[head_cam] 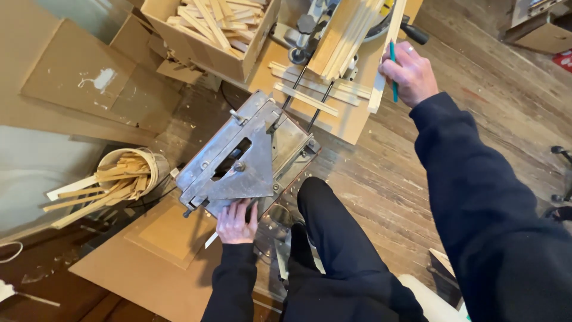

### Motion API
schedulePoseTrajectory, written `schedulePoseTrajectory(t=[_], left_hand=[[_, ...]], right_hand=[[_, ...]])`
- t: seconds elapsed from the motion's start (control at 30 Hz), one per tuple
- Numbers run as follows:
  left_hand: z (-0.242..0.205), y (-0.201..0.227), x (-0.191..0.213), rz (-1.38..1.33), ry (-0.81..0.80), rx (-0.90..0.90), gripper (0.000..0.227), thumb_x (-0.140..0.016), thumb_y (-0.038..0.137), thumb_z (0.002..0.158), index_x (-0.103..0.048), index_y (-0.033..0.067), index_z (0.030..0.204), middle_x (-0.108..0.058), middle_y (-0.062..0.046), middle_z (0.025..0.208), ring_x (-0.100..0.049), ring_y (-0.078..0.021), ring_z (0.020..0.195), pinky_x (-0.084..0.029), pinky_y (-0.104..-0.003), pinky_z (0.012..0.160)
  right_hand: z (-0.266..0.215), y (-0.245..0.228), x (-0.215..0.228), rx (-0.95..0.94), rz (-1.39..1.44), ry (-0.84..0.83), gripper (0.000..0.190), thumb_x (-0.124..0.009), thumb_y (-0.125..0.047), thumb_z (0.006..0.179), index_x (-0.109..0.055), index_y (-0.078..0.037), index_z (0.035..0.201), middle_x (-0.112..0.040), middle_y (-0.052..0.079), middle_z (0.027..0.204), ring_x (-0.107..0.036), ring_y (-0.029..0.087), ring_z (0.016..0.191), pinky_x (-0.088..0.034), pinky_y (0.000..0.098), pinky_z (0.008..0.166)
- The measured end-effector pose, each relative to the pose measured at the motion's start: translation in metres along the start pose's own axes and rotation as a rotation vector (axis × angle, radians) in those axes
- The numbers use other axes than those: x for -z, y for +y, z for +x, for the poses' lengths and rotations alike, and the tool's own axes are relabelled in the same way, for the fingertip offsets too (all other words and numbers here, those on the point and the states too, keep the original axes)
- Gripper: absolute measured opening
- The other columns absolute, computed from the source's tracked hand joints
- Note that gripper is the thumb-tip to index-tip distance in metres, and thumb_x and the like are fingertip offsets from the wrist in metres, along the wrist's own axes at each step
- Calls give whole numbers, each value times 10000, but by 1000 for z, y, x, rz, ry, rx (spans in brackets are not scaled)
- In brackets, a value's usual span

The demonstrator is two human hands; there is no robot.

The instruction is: Measuring and marking wooden moldings with a pencil and then cutting them using a specialized framing tool.

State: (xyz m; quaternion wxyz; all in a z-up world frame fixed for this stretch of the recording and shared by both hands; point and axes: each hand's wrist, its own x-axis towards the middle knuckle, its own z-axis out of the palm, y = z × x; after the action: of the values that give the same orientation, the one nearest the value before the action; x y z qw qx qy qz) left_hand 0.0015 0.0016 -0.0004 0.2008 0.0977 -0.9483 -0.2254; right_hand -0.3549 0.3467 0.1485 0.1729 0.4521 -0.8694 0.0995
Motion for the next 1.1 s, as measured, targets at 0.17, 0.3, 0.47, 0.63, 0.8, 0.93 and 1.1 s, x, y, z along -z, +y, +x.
schedulePoseTrajectory(t=[0.17,0.3,0.47,0.63,0.8,0.93,1.1], left_hand=[[-3,-1,-1,24,-6,13,183,-818,231,829,-738,120,952,-704,-62,923,-641,-297,797,-511,-422,703],[-1,-2,4,6,-29,7,169,-820,212,826,-727,111,924,-701,-61,919,-637,-291,799,-518,-417,718],[3,1,9,-29,4,6,163,-821,198,836,-732,108,940,-719,-53,949,-642,-271,806,-513,-390,708],[4,2,9,-46,-11,11,163,-822,190,833,-735,104,941,-717,-50,944,-642,-270,808,-510,-391,723],[8,4,13,-64,-10,11,173,-807,190,833,-734,98,960,-725,-50,979,-648,-270,832,-507,-392,734],[6,2,12,-59,-5,27,171,-800,191,853,-736,100,982,-718,-52,989,-640,-267,831,-518,-389,756],[10,5,15,-61,37,24,193,-792,196,863,-750,112,1031,-714,-30,1025,-643,-250,849,-514,-383,752]], right_hand=[[-7,20,-55,-86,42,12,149,-714,24,896,-613,-63,962,-626,81,1074,-641,286,1064,-565,391,783],[-28,31,-88,-230,-28,-18,105,-680,2,947,-605,-69,969,-612,101,1087,-616,316,1141,-556,415,863],[-48,27,-119,-263,-14,-144,118,-676,-16,953,-604,-83,1019,-616,94,1174,-596,328,1190,-544,430,864],[-56,-8,-111,-277,9,-229,228,-709,-42,885,-595,-99,1074,-604,89,1224,-583,331,1199,-544,437,868],[-70,-30,-106,-304,109,-299,328,-740,-10,798,-595,-85,1082,-600,108,1244,-580,352,1187,-545,449,830],[-78,-57,-105,-380,187,-257,304,-679,55,818,-607,-94,1073,-650,115,1239,-633,328,1133,-558,409,850],[-33,-138,-129,-747,958,78,80,-604,-49,1033,-600,-53,1113,-698,142,1154,-680,208,1063,-555,329,966]])
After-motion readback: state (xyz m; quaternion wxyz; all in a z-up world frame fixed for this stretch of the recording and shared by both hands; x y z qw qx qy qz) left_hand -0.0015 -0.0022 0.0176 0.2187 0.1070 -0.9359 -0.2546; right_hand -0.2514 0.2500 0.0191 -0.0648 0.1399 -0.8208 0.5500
